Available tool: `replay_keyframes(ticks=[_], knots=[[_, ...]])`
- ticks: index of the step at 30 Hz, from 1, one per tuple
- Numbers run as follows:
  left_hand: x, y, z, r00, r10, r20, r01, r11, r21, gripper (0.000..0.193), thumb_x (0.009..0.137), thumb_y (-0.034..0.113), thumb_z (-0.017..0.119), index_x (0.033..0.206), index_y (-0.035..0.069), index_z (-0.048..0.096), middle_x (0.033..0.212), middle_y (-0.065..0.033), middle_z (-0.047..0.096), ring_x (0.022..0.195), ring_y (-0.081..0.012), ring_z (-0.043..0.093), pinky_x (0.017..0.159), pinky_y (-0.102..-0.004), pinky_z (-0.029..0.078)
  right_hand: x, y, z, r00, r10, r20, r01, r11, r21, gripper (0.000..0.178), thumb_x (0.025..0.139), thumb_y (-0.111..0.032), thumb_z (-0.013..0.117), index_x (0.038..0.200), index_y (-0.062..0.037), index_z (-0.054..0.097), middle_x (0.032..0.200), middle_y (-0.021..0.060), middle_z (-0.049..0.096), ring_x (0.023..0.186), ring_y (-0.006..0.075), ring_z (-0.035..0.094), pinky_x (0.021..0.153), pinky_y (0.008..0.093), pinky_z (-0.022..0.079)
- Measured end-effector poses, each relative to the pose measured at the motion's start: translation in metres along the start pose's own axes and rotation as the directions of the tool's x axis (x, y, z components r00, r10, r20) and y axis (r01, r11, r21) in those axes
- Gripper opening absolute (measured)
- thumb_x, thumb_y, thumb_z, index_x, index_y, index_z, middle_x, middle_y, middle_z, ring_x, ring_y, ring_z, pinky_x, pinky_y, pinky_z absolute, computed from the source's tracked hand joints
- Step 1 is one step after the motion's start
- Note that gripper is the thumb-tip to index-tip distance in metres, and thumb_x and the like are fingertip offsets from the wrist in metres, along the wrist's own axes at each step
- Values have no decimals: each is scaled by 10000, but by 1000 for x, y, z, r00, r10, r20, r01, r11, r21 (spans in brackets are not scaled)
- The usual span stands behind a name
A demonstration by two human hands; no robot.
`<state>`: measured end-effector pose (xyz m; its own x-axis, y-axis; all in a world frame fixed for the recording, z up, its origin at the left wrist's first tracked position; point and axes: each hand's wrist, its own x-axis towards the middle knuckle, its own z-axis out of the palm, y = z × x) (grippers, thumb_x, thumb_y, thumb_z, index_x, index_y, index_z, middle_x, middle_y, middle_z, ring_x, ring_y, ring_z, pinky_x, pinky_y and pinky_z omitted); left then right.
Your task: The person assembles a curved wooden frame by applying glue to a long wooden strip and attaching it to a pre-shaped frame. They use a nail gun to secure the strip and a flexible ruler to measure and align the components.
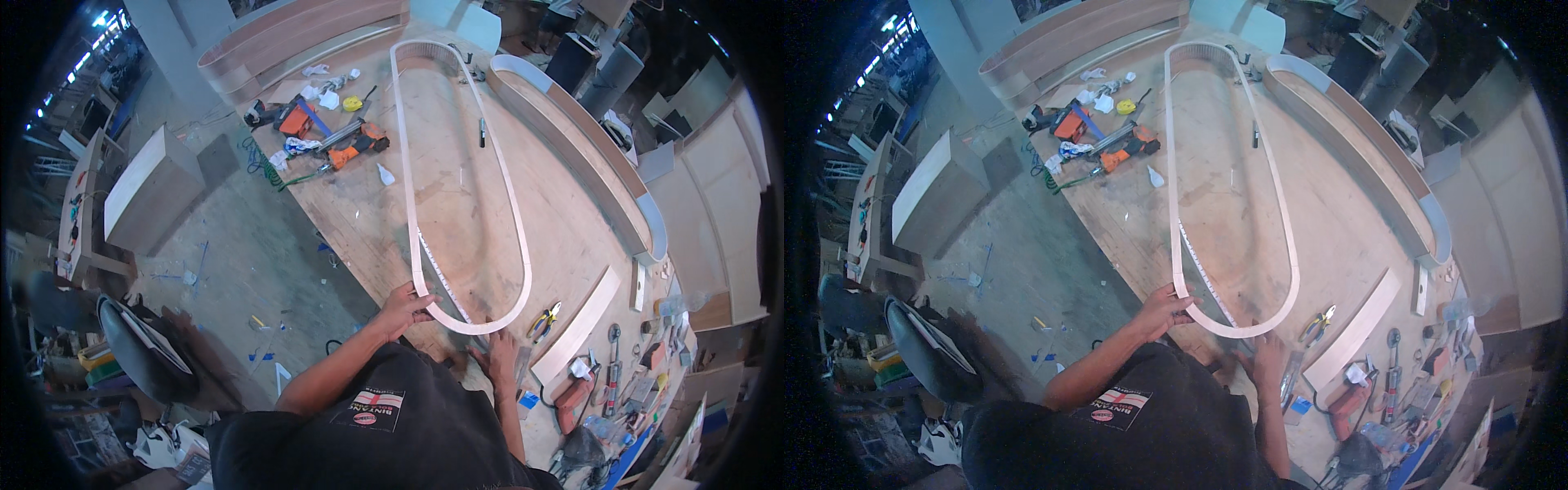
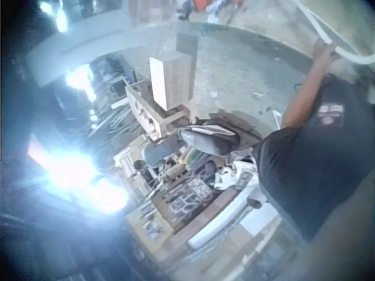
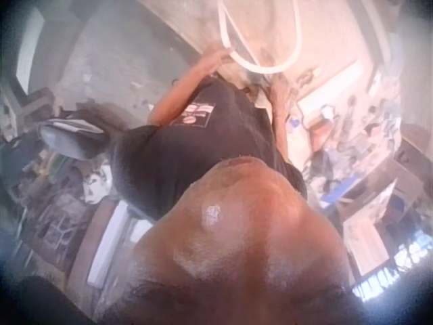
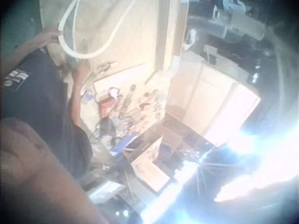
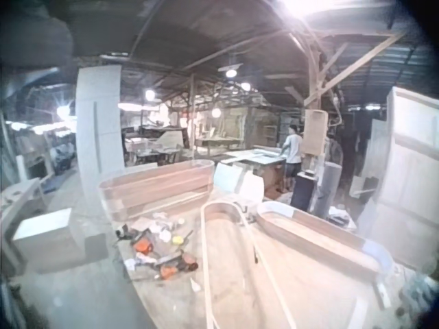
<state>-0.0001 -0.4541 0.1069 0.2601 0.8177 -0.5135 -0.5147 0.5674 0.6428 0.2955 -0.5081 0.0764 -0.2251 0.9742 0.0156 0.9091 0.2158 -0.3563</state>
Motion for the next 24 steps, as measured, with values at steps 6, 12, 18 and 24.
replay_keyframes(ticks=[6, 12, 18, 24], knots=[[0, 2, 2, 999, -8, 54, 5, 998, 64, 399, 1016, 15, 571, 1398, 0, 457, 1245, -160, 644, 1127, -254, 672, 954, -414, 600, 36, -18, 33, 997, 43, -68, -36, 995, 92, 696, 749, -254, 838, 1373, -77, 587, 1265, 195, 634, 1188, 398, 584, 1024, 525, 425], [9, -6, -16, 998, -15, 67, 10, 997, 73, 363, 1015, -11, 544, 1375, -27, 502, 1219, -137, 639, 1126, -267, 675, 968, -418, 604, 83, -49, 43, 988, -13, -154, 29, 994, 101, 556, 773, -243, 788, 1290, -89, 652, 1164, 166, 670, 1097, 363, 631, 988, 503, 443], [10, -10, -19, 999, 7, 49, -9, 999, 43, 329, 1005, -19, 556, 1334, -30, 561, 1188, -113, 641, 1082, -236, 682, 963, -405, 611, 96, -52, 61, 995, 11, -100, -6, 999, 53, 419, 812, -282, 755, 1183, -94, 704, 1038, 134, 715, 1009, 337, 664, 910, 490, 469], [8, -10, -19, 999, 4, 32, -6, 998, 55, 334, 1005, 0, 579, 1338, -22, 565, 1199, -108, 644, 1058, -210, 680, 913, -384, 622, 94, -52, 62, 989, 5, -149, 5, 998, 70, 341, 810, -244, 750, 1118, -104, 703, 933, 106, 711, 934, 322, 658, 882, 478, 457]])
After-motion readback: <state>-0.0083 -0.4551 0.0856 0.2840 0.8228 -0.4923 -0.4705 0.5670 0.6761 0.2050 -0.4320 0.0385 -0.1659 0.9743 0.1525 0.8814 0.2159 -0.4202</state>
